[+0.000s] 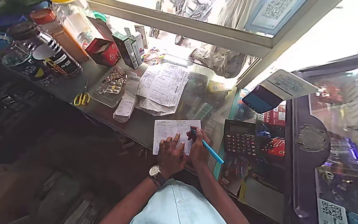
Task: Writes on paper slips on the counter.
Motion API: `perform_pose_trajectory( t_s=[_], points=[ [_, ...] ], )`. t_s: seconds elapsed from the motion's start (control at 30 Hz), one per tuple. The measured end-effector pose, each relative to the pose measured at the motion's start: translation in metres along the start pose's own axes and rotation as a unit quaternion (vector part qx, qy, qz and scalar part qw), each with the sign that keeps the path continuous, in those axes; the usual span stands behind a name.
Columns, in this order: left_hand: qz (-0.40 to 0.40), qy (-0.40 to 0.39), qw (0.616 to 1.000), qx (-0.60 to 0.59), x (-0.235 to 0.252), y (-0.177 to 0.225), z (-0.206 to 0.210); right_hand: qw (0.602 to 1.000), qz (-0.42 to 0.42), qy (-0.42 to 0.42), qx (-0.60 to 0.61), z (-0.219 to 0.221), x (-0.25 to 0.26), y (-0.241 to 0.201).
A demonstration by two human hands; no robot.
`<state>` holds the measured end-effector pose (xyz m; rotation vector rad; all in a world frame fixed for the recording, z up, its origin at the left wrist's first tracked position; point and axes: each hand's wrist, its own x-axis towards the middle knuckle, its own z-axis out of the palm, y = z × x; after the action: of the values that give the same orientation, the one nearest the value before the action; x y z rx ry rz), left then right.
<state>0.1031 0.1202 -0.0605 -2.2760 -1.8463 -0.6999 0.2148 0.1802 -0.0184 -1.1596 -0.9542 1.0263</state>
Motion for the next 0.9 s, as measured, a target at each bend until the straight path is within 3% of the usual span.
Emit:
perform_pose_trajectory(
  t_s=[0.37,0.57,0.77,0.9],
  points=[
    [0.082,-0.171,0.98,-0.063,0.02,-0.014,-0.028,0.999,-0.016,0.027,0.044,0.0,0.001,0.01],
    [0.101,-0.047,0.993,-0.029,0.014,-0.02,-0.012,0.999,-0.023,0.024,0.019,0.0,0.0,0.01],
    [0.035,-0.069,0.995,-0.061,0.023,-0.015,-0.023,0.999,-0.033,0.022,0.013,0.0,-0.001,0.012],
    [0.058,0.009,0.997,-0.053,0.021,-0.022,-0.006,0.999,-0.036,0.024,0.023,-0.001,0.001,0.014]
  ],
)
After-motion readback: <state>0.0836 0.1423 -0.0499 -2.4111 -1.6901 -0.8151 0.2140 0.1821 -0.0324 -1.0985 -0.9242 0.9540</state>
